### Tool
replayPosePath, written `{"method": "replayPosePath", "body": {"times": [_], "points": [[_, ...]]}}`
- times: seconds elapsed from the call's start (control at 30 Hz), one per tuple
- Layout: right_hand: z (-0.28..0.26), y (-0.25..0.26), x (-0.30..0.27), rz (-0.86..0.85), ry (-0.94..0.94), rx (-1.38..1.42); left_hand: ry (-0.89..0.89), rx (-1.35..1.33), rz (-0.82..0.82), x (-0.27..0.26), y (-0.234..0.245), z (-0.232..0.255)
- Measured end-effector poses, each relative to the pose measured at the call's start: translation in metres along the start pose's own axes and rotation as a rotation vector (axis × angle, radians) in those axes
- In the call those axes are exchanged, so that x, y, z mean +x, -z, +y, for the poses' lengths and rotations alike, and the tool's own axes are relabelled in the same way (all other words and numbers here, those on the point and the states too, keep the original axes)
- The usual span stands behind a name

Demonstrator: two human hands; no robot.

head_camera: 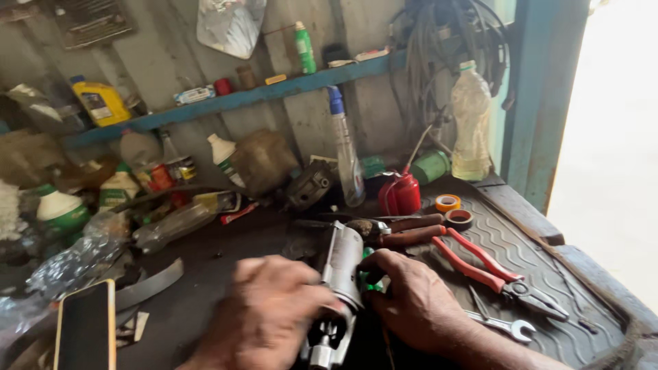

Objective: The person disassembles and wipes an automotive alternator using a cloth, then uses a screwdriver and a wrench to loosen and remove internal components on a workbench.

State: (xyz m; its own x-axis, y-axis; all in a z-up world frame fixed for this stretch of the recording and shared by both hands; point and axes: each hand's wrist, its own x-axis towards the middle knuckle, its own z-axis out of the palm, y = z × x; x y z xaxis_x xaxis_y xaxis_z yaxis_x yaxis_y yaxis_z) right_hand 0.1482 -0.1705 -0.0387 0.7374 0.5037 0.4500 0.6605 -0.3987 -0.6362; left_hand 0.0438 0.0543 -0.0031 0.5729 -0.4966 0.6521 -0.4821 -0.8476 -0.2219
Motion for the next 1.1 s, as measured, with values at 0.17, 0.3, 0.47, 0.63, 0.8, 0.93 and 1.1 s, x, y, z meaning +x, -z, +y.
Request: {"method": "replayPosePath", "body": {"times": [0.17,0.3,0.47,0.63,0.8,0.93,1.1], "points": [[-0.002,0.003,-0.003,-0.042,-0.05,0.053,0.372,-0.017,0.163,-0.046,-0.014,-0.012],[-0.001,0.002,0.0,-0.037,-0.051,0.009,0.538,-0.22,0.198,-0.046,-0.004,0.004],[-0.005,0.001,-0.001,-0.033,-0.055,0.021,0.207,-0.12,0.12,-0.005,-0.003,0.026],[-0.003,0.002,-0.003,-0.066,-0.111,0.023,0.191,-0.03,0.203,-0.004,-0.009,0.026],[-0.002,0.003,-0.002,-0.091,-0.142,0.026,0.728,-0.265,0.188,-0.037,-0.025,0.021],[-0.001,0.0,0.0,-0.023,-0.028,0.002,1.061,-0.304,-0.093,-0.055,-0.016,0.015],[0.01,-0.002,-0.001,0.021,0.046,0.014,0.761,-0.125,0.366,-0.053,-0.029,0.024]]}}
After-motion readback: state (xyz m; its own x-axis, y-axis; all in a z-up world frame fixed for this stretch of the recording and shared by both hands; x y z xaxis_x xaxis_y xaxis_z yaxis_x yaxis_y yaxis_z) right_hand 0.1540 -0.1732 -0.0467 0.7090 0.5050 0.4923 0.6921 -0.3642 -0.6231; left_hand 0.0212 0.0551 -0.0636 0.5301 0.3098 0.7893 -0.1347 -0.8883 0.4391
